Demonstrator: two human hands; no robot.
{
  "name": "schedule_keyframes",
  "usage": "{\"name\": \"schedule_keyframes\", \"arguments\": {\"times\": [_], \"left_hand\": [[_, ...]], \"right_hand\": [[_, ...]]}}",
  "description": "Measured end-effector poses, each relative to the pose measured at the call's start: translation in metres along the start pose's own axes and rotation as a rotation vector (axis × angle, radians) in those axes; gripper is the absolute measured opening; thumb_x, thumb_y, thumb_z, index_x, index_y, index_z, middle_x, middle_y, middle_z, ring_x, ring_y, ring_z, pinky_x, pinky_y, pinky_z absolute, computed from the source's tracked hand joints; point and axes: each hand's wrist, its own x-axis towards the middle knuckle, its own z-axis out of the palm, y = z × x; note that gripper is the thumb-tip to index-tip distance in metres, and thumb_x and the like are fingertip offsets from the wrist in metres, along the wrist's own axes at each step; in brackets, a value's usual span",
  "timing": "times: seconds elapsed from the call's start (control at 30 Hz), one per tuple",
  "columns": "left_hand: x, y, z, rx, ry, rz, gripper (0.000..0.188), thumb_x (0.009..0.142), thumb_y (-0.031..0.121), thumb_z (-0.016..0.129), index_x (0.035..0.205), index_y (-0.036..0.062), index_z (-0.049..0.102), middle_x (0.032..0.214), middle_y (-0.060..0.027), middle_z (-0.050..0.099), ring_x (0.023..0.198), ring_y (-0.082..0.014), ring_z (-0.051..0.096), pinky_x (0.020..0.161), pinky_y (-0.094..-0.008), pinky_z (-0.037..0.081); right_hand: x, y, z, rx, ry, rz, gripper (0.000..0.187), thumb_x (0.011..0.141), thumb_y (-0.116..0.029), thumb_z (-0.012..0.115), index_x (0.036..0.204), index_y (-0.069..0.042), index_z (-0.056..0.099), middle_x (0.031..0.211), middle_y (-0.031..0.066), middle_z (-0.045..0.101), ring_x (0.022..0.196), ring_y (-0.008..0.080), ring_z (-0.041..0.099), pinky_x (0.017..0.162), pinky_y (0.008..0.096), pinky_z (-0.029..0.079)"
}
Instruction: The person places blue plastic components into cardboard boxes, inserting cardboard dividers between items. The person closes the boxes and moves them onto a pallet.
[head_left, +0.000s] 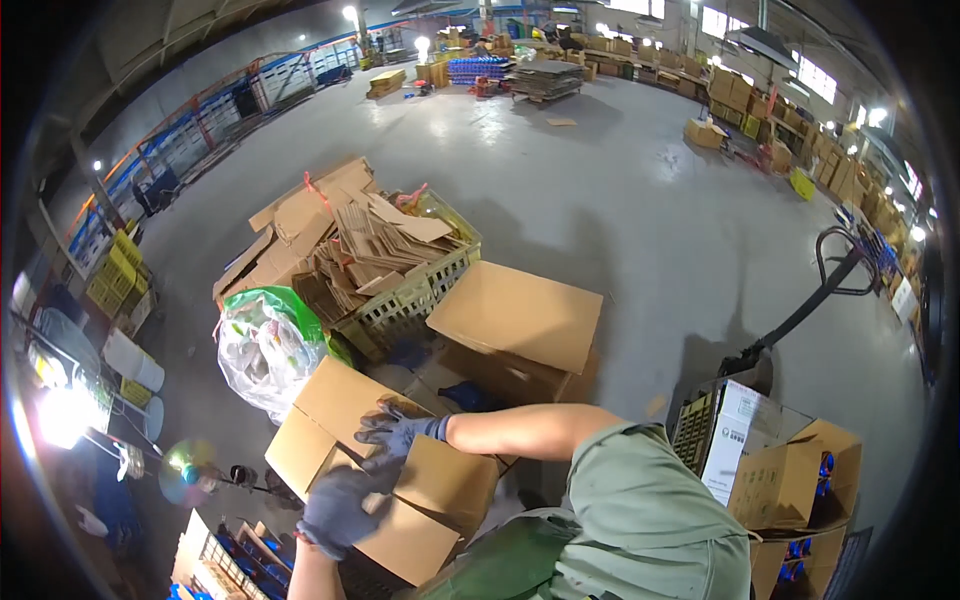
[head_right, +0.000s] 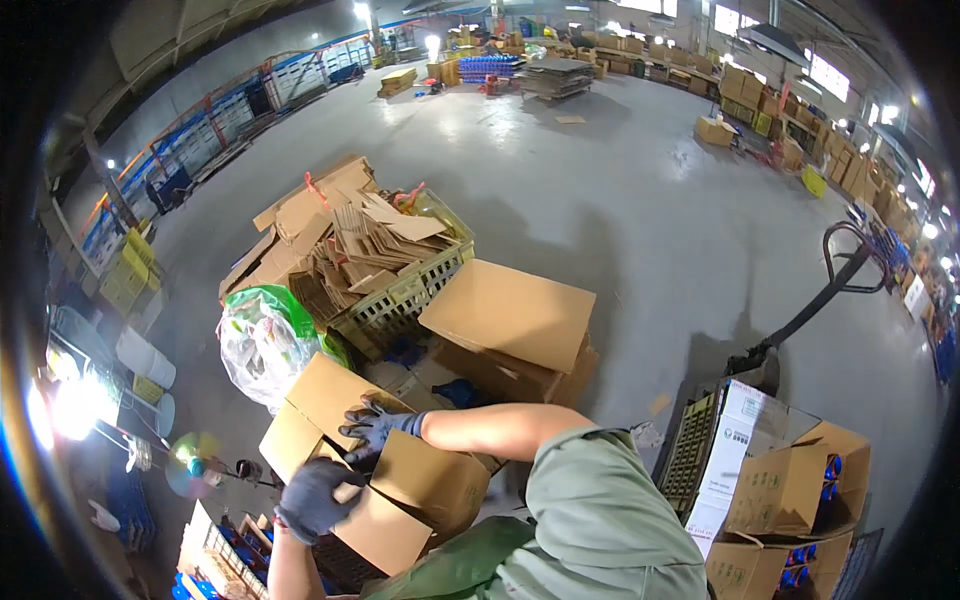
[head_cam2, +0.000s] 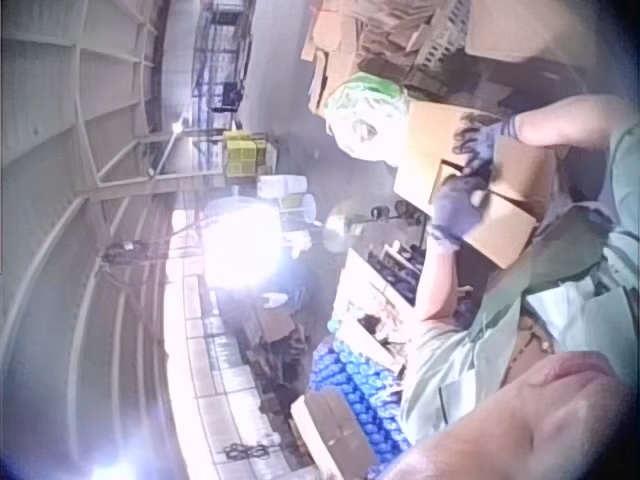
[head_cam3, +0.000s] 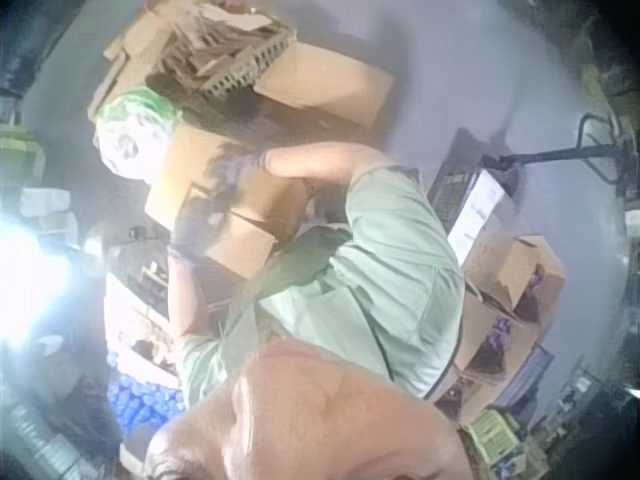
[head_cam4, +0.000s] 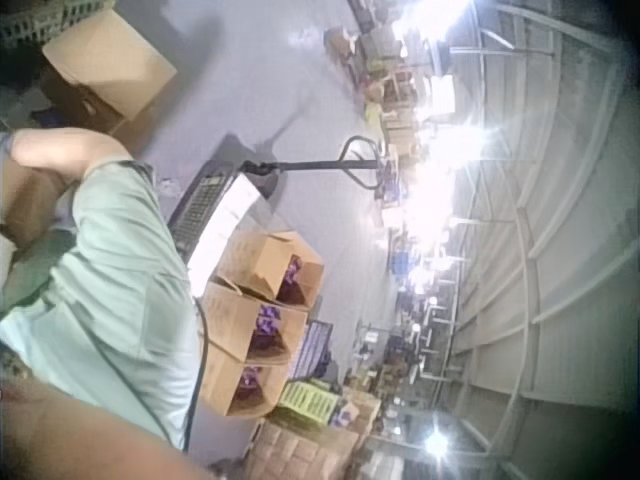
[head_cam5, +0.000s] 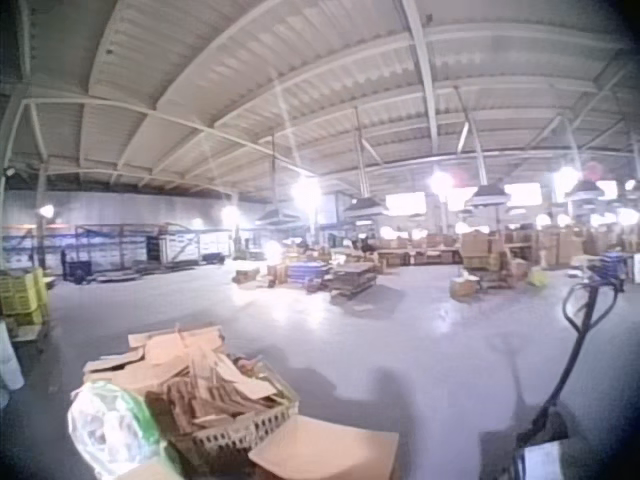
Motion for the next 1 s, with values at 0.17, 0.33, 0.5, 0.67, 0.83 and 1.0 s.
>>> {"name": "schedule_keyframes", "arguments": {"times": [0.17,0.33,0.5,0.67,0.83,1.0], "left_hand": [[-0.006,-0.065,0.072,0.205,0.444,-0.126,0.049,0.084,0.007,0.055,0.132,-0.0008,0.055,0.137,-0.0224,0.052,0.135,-0.042,0.04,0.119,-0.0512,0.017],[-0.114,-0.101,0.085,0.177,1.073,-0.532,0.062,0.091,0.018,0.064,0.143,-0.0068,0.04,0.15,-0.0244,0.04,0.139,-0.0401,0.034,0.117,-0.0466,0.025],[-0.186,-0.095,0.12,-0.684,0.99,-1.018,0.048,0.1,0.03,0.059,0.13,-0.0062,0.05,0.119,-0.013,0.057,0.106,-0.0213,0.054,0.091,-0.0305,0.042],[-0.236,-0.001,0.059,-0.912,1.303,-0.826,0.047,0.096,0.027,0.067,0.131,0.0031,0.048,0.089,-0.0026,0.059,0.08,-0.0094,0.055,0.07,-0.023,0.046],[-0.356,-0.079,0.179,-0.595,0.864,-0.811,0.051,0.097,0.017,0.061,0.142,0.0006,0.042,0.132,-0.0131,0.057,0.114,-0.0221,0.057,0.094,-0.0375,0.05],[-0.269,-0.061,0.128,-1.543,1.107,-0.724,0.058,0.103,0.052,0.041,0.142,0.0098,0.048,0.131,-0.0061,0.059,0.114,-0.025,0.057,0.098,-0.0331,0.046]], "right_hand": [[0.025,-0.002,-0.007,0.681,-0.263,-0.047,0.045,0.09,-0.019,0.055,0.135,-0.015,0.055,0.14,0.0076,0.052,0.129,0.0316,0.049,0.111,0.0481,0.035],[0.016,-0.014,-0.05,0.335,0.306,0.814,0.057,0.089,-0.051,0.056,0.121,-0.004,0.061,0.105,0.0195,0.066,0.101,0.0362,0.062,0.092,0.0458,0.049],[0.038,-0.041,-0.065,0.741,-0.171,0.899,0.079,0.086,-0.071,0.049,0.122,-0.002,0.06,0.098,0.0254,0.069,0.082,0.0404,0.066,0.075,0.0475,0.052],[0.054,-0.092,-0.096,1.47,0.394,0.689,0.059,0.1,-0.042,0.052,0.141,-0.001,0.047,0.114,0.0191,0.069,0.092,0.0365,0.069,0.082,0.0453,0.053],[0.045,-0.074,-0.022,1.912,0.185,1.041,0.068,0.103,-0.055,0.04,0.114,0.007,0.065,0.112,0.0171,0.07,0.106,0.0237,0.065,0.102,0.0337,0.045],[-0.005,-0.039,-0.019,2.189,0.097,1.075,0.06,0.105,-0.047,0.04,0.145,-0.003,0.042,0.141,0.0121,0.05,0.124,0.0245,0.051,0.106,0.0352,0.042]]}}
